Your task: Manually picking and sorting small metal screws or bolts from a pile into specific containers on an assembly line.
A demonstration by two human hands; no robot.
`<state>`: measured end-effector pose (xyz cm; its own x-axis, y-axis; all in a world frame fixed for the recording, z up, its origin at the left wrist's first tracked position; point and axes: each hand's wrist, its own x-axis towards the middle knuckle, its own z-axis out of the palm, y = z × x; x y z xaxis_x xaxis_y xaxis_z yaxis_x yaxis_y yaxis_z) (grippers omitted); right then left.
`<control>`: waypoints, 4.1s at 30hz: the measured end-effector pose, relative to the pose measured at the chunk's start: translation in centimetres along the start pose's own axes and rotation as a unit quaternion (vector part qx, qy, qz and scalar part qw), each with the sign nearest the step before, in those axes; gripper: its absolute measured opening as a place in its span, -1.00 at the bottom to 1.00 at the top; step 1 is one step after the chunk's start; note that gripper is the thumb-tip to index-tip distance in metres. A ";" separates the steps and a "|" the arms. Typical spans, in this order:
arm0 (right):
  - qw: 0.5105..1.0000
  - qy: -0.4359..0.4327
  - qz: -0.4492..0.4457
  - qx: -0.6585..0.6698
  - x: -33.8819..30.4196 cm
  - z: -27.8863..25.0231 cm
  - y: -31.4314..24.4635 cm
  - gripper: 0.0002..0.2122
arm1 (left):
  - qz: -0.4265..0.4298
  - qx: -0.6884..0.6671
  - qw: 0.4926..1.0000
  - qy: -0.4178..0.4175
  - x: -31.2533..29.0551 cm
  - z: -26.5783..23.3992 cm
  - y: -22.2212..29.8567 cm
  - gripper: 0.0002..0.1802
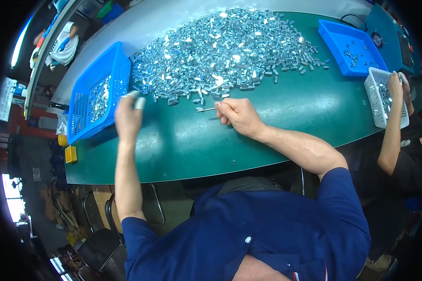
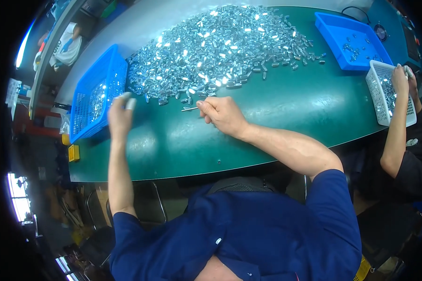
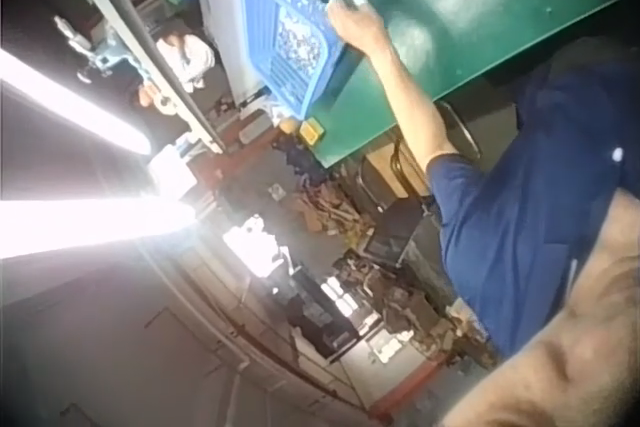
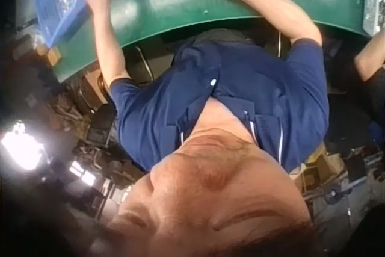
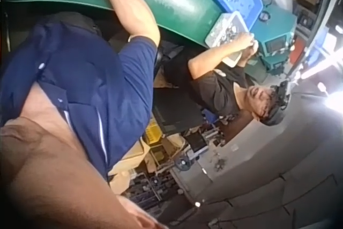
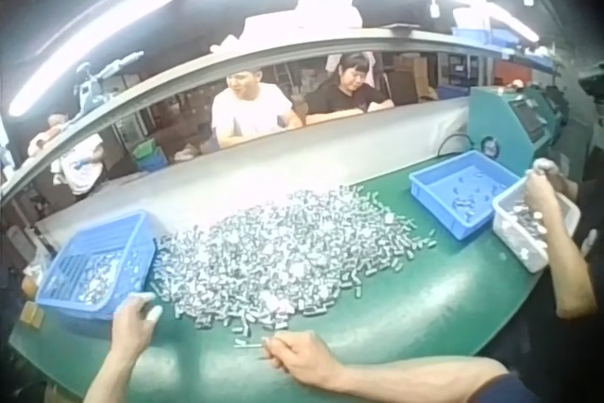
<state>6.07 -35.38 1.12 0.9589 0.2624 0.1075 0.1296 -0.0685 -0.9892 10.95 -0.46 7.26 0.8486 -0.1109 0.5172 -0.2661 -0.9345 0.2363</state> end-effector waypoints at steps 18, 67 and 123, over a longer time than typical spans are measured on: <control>0.999 -0.033 -0.002 -0.004 -0.3 -0.4 0.4 -0.67 | -0.037 -0.122 0.991 -0.045 -7.0 4.8 5.7 -0.78; 0.978 0.040 -0.190 -0.080 0.0 1.0 1.9 -0.75 | -0.042 -0.351 0.929 -0.107 -8.2 3.2 17.7 -0.78; 0.997 0.031 -0.066 0.014 -0.2 -0.2 -0.1 -0.82 | 0.033 -0.162 0.986 -0.017 -3.1 -2.2 7.5 -0.83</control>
<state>5.90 -35.66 1.25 0.9479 0.2076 0.2416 0.2490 -0.0098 -0.9685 5.36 -6.41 9.24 0.8377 -0.1852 0.5138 -0.4495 -0.7682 0.4558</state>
